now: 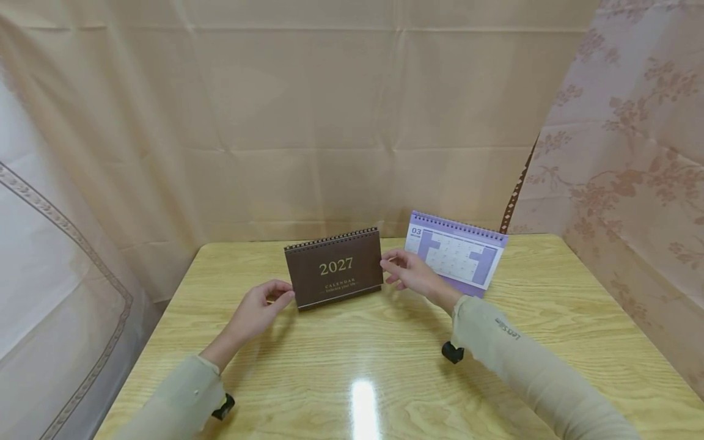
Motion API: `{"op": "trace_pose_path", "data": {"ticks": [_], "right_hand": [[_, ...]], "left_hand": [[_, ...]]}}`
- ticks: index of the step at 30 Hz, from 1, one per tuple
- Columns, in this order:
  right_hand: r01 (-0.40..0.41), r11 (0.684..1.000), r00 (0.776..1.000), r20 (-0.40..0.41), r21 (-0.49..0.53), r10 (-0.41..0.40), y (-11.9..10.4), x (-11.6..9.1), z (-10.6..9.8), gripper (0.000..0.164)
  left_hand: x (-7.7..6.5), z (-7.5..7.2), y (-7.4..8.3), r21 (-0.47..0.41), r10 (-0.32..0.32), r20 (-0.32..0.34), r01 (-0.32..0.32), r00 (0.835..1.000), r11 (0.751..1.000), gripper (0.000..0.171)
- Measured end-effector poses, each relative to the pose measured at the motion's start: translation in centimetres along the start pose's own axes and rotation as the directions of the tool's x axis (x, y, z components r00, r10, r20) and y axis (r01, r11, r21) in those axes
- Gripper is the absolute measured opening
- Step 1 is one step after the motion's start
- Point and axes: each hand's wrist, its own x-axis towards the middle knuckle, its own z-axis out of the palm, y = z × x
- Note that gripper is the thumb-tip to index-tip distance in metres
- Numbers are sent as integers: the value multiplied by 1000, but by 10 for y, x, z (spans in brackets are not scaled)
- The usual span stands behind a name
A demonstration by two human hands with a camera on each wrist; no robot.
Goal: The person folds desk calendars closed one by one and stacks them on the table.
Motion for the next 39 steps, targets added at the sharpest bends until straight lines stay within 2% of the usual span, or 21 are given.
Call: {"op": "trace_pose_path", "data": {"ticks": [5, 7, 10, 13, 16, 22, 27, 34, 39], "right_hand": [[17, 1000, 1000, 6, 2, -17, 1, 1, 0, 47], [42, 999, 999, 8, -30, -41, 2, 1, 0, 49], [102, 984, 995, 12, -148, -102, 6, 2, 0, 49], [153, 947, 988, 14, -284, -156, 8, 2, 2, 49], [177, 915, 983, 11, -364, -185, 6, 0, 4, 49], [191, 896, 978, -6, -401, -211, 2, -2, 6, 51], [242, 857, 963, 8, -455, -268, 1, -3, 6, 49], [293, 803, 946, 34, -519, -324, -1, -4, 9, 50], [298, 783, 943, 42, -546, -330, 0, -4, 9, 51]], "left_hand": [[-1, 0, -3, -3, -4, 6, 4, 1000, 1000, 24], [-1, 0, -4, -4, -8, 6, 8, 1000, 1000, 26], [-1, 0, -4, -6, -19, 7, 19, 1000, 1000, 27], [-2, 0, -3, -6, -21, 12, 21, 1000, 1000, 29], [-2, -1, -2, 5, -25, 16, 25, 1000, 1000, 31], [-2, -3, -1, 32, -31, 14, 31, 999, 999, 30], [-2, -3, 1, 52, -19, 13, 18, 1000, 998, 33], [-4, 0, 8, 38, 3, 96, -6, 995, 999, 43], [-5, 2, 11, 43, -4, 106, 0, 994, 999, 46]]}}
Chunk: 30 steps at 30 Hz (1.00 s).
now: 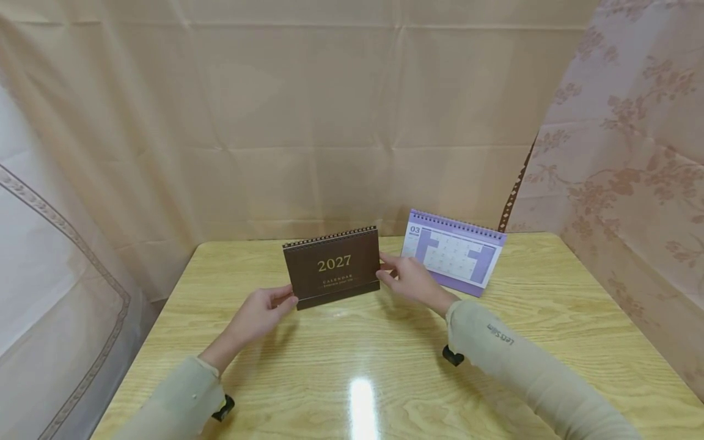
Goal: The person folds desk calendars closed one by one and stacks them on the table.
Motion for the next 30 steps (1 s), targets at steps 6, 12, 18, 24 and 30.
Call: {"op": "trace_pose_path", "data": {"ticks": [6, 12, 18, 24, 30], "right_hand": [[-30, 997, 1000, -6, -73, 29, 1, 0, 0, 53], [-48, 970, 995, -97, -240, 26, -3, 3, 2, 72], [-39, 974, 993, -113, -223, 14, -6, 10, 5, 83], [-69, 984, 994, -94, -164, 54, -3, 20, 9, 75], [-74, 987, 994, -96, -145, 60, -1, 23, 12, 64]], "left_hand": [[2, -2, -2, 58, 2, 15, -3, 1000, 998, 45], [8, -9, -10, 236, 32, -69, -15, 997, 972, 49], [14, -9, -14, 270, 32, -70, -12, 997, 963, 79], [21, -2, -19, 269, 65, -71, -43, 995, 962, 81], [27, 2, -21, 248, 63, -63, -46, 996, 968, 75]]}}
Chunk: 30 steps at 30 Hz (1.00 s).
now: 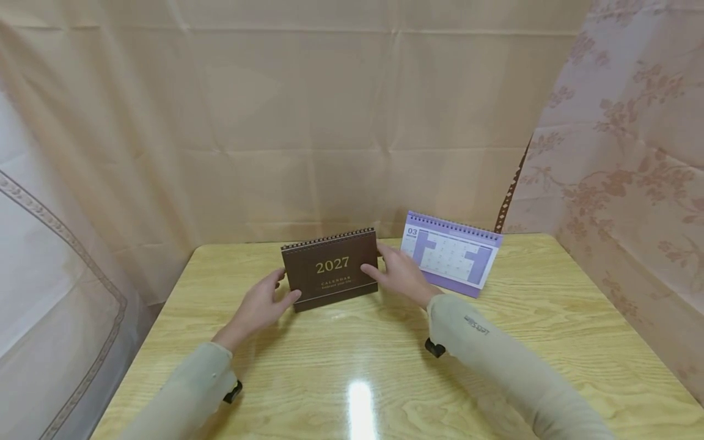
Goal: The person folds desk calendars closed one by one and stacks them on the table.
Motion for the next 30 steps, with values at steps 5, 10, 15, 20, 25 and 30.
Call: {"op": "trace_pose_path", "data": {"ticks": [5, 10, 15, 20, 25, 30], "right_hand": [[-45, 999, 999, 18, 2, 45, -1, -2, -1, 70], [-74, 997, 997, 33, -1, 74, 0, -3, -2, 69], [-50, 999, 998, 34, 1, 50, 2, -1, -1, 55], [-44, 999, 997, 56, 9, 44, 4, 1, -1, 44], [-56, 998, 997, 58, 10, 55, 6, 1, -1, 43], [-41, 999, 997, 66, 0, 41, 8, 1, 1, 44]], "left_hand": [[1, 1, 0, 0, 6, -3, -6, 1000, 1000, 74], [2, 2, 1, 11, 10, -16, -10, 1000, 1000, 60], [3, 3, 2, 37, 21, -16, -20, 1000, 999, 34], [3, 4, 3, 51, 45, -6, -45, 999, 998, 24], [5, 5, 3, 80, 70, -3, -69, 998, 994, 24], [4, 5, 3, 112, 66, 4, -66, 998, 992, 27]]}}
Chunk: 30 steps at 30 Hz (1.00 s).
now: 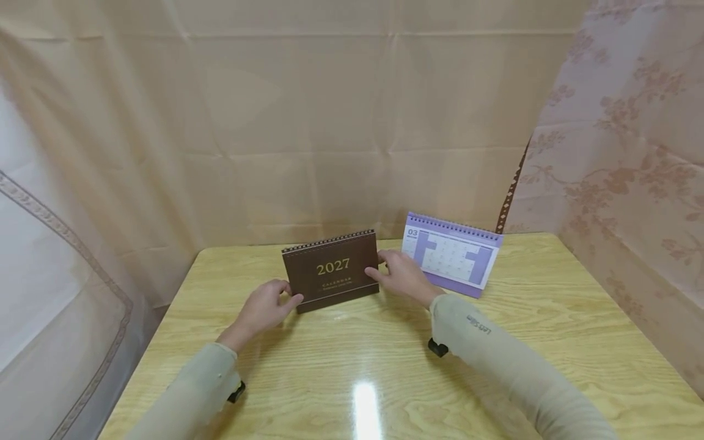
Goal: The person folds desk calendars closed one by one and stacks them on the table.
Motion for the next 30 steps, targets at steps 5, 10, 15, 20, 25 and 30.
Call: {"op": "trace_pose_path", "data": {"ticks": [5, 10, 15, 20, 25, 30], "right_hand": [[23, 999, 1000, 0, -27, -23, 1, 0, 2, 47], [39, 999, 999, -2, -35, -39, 2, 0, 2, 39], [46, 998, 999, 6, -37, -46, 3, -2, 1, 32], [26, 999, 1000, 16, -41, -25, 2, -2, 1, 30], [21, 999, 1000, 16, -33, -20, 2, -1, 0, 26], [23, 1000, 1000, 6, 9, -23, 0, -1, -1, 20]], "left_hand": [[-2, 0, -1, 26, -16, 10, 15, 1000, 1000, 30], [-2, 0, -1, 88, -10, 26, 8, 1000, 996, 30], [-1, 0, 0, 100, -24, 53, 18, 998, 995, 29], [-1, -1, -1, 96, -21, 62, 15, 998, 995, 27], [-2, -1, -1, 101, 14, 43, -18, 999, 995, 26], [-2, -2, -1, 101, 33, 31, -36, 999, 994, 24]]}}
